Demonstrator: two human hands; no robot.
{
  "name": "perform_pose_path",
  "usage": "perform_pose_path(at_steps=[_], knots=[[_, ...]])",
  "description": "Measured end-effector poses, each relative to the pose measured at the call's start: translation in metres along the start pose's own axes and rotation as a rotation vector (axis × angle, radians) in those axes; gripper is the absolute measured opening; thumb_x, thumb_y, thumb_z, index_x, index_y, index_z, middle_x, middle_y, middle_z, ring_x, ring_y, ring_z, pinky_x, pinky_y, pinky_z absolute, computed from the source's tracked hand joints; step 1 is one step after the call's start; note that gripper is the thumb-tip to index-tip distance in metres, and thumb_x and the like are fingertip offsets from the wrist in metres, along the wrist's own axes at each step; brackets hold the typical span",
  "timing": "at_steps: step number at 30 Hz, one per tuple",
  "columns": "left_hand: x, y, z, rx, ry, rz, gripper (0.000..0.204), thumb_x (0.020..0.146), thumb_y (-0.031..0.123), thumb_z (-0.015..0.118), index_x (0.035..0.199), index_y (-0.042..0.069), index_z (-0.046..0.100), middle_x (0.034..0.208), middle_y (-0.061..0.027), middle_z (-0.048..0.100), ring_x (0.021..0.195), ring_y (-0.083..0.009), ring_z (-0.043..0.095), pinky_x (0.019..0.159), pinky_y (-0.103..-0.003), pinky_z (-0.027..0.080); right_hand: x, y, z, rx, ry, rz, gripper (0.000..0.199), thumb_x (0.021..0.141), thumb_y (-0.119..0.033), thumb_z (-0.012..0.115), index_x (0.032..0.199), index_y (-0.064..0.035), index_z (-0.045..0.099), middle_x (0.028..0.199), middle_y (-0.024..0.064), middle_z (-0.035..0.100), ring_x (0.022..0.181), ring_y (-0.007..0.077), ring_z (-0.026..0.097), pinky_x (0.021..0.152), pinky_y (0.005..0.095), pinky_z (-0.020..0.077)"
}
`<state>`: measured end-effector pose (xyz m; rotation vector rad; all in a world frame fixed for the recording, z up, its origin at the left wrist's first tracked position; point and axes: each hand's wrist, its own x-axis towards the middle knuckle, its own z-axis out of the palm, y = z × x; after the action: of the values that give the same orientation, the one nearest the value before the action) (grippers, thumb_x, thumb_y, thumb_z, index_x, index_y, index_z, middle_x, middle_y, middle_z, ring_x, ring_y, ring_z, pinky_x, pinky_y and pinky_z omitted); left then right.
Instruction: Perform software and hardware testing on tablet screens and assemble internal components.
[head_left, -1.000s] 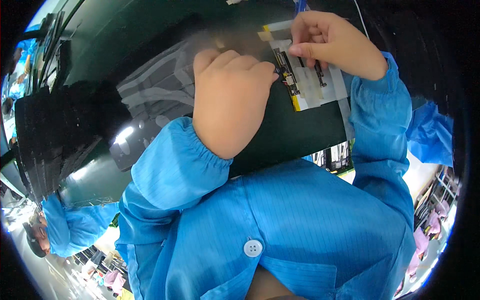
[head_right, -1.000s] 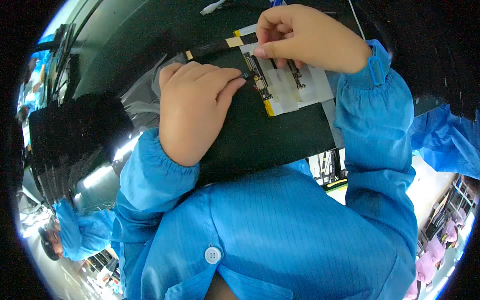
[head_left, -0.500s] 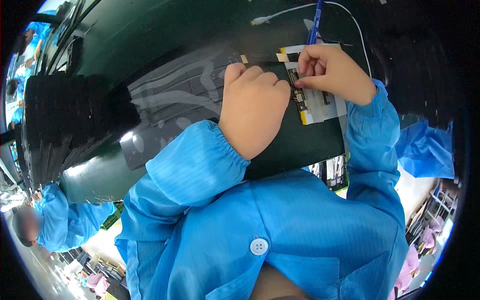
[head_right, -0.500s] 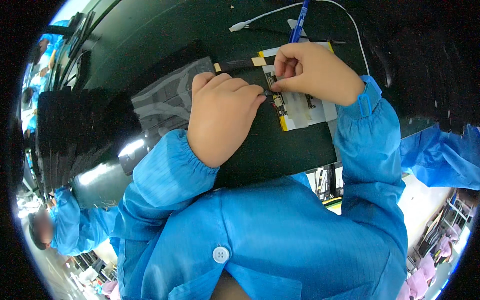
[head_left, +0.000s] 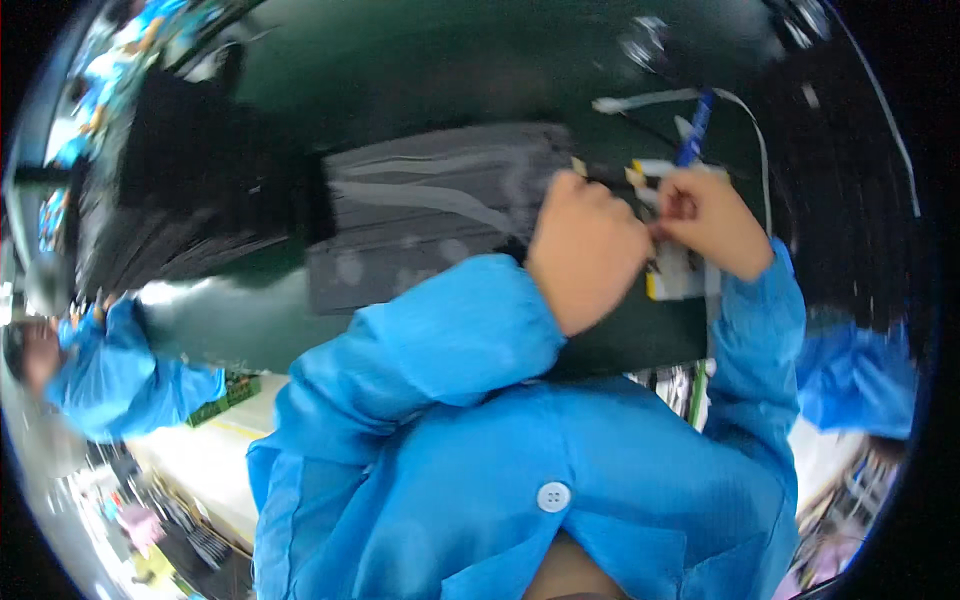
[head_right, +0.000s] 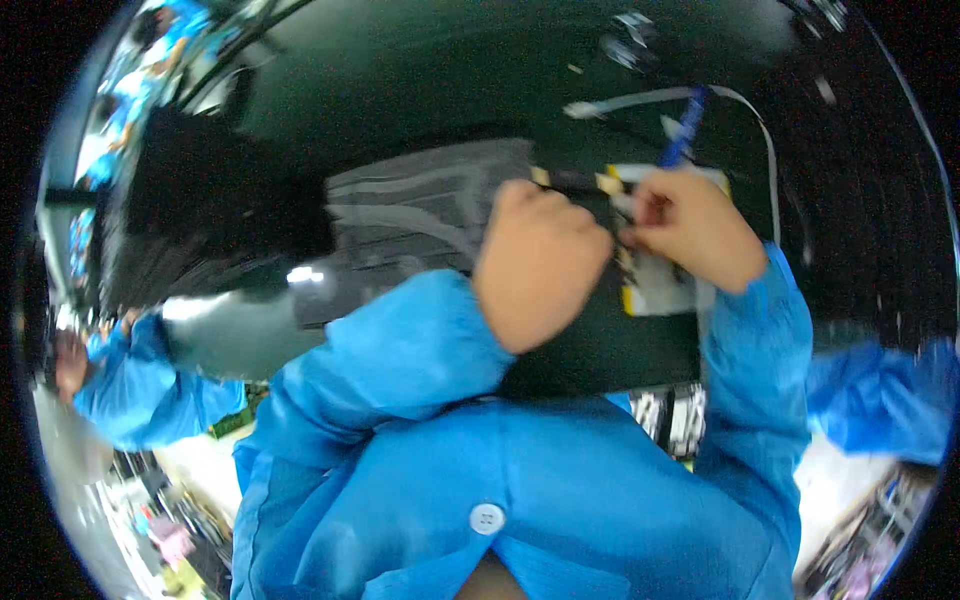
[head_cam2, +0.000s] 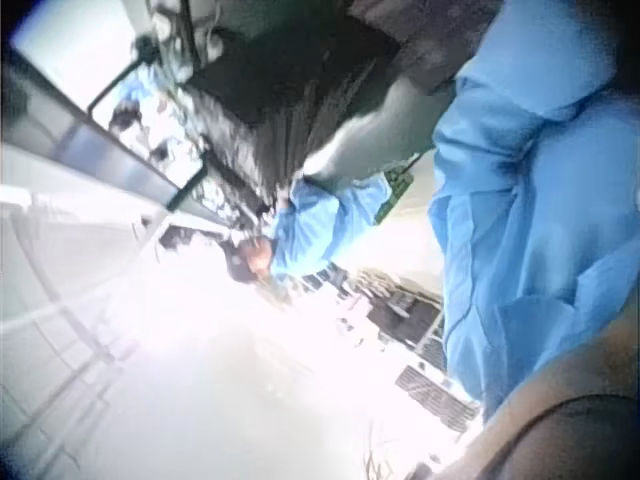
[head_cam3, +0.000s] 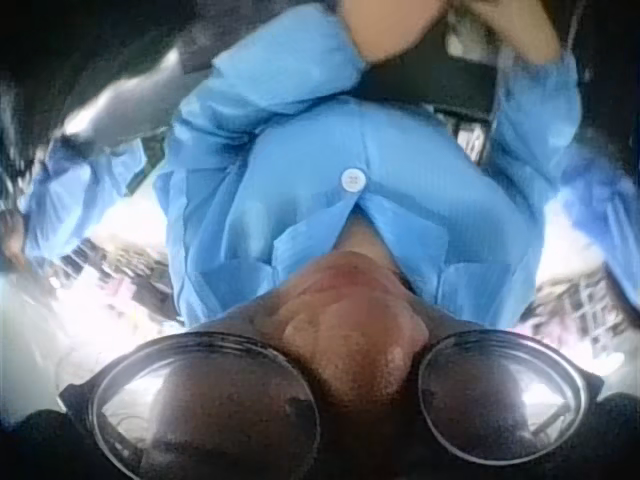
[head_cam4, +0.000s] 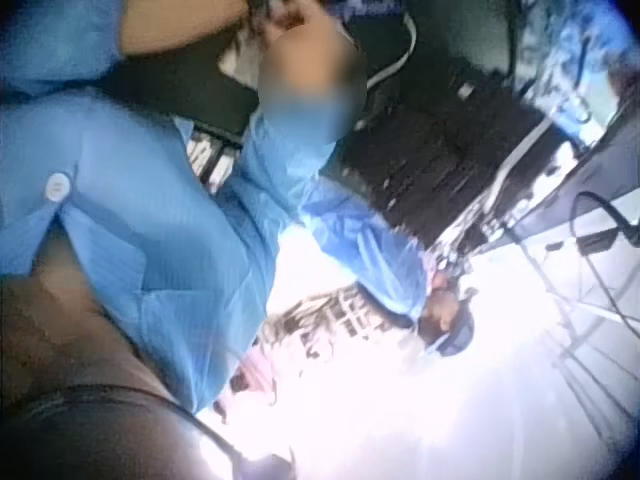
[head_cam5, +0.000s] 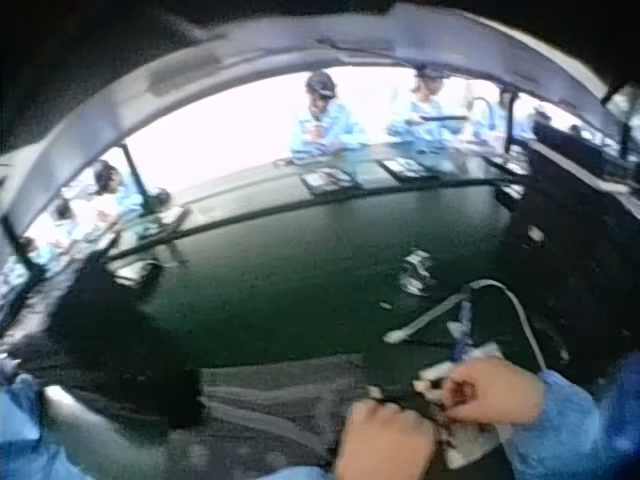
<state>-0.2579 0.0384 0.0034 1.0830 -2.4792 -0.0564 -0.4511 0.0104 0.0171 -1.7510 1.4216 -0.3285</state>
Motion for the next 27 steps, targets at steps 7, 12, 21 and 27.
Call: perform_pose_path(at_steps=[7,12,21,27], knots=[[-0.001,0.001,0.015,0.009,0.039,-0.092,0.012,0.065,0.017,0.055,0.058,0.011,0.064,0.062,-0.0063,0.06,0.069,-0.0215,0.055,0.081,-0.039,0.035,0.02,0.013,0.004,-0.034,0.038,0.027,0.018,0.062,0.005,0.06,0.073,-0.0046,0.05,0.067,0.001,0.045,0.062,0.0095,0.046,0.056,0.0223,0.038],[0.001,0.005,0.029,0.018,0.034,-0.071,0.011,0.066,0.014,0.058,0.063,0.009,0.067,0.066,-0.0052,0.061,0.075,-0.0206,0.054,0.087,-0.04,0.031,0.02,0.002,-0.005,-0.17,-0.058,0.017,0.017,0.066,0.004,0.059,0.071,-0.0044,0.045,0.066,0.0019,0.044,0.058,0.0098,0.041,0.052,0.0231,0.0346],[-0.001,0.002,0.025,0.015,0.034,-0.028,0.011,0.07,0.014,0.058,0.068,0.011,0.068,0.073,-0.0042,0.061,0.078,-0.0211,0.052,0.089,-0.041,0.028,0.025,-0.028,-0.007,-0.348,-0.03,0.042,0.021,0.064,0.004,0.062,0.07,-0.0046,0.043,0.065,0.0034,0.042,0.058,0.0118,0.04,0.053,0.0242,0.0346],[0.001,0.004,0.03,-0.016,0.004,-0.069,0.01,0.07,0.015,0.059,0.068,0.011,0.068,0.073,-0.0032,0.06,0.08,-0.0217,0.052,0.09,-0.039,0.029,0.036,-0.021,0.005,-0.265,0.065,-0.232,0.033,0.068,0.002,0.062,0.098,-0.002,0.051,0.103,0.0115,0.048,0.099,0.0256,0.049,0.081,0.0341,0.0445]])
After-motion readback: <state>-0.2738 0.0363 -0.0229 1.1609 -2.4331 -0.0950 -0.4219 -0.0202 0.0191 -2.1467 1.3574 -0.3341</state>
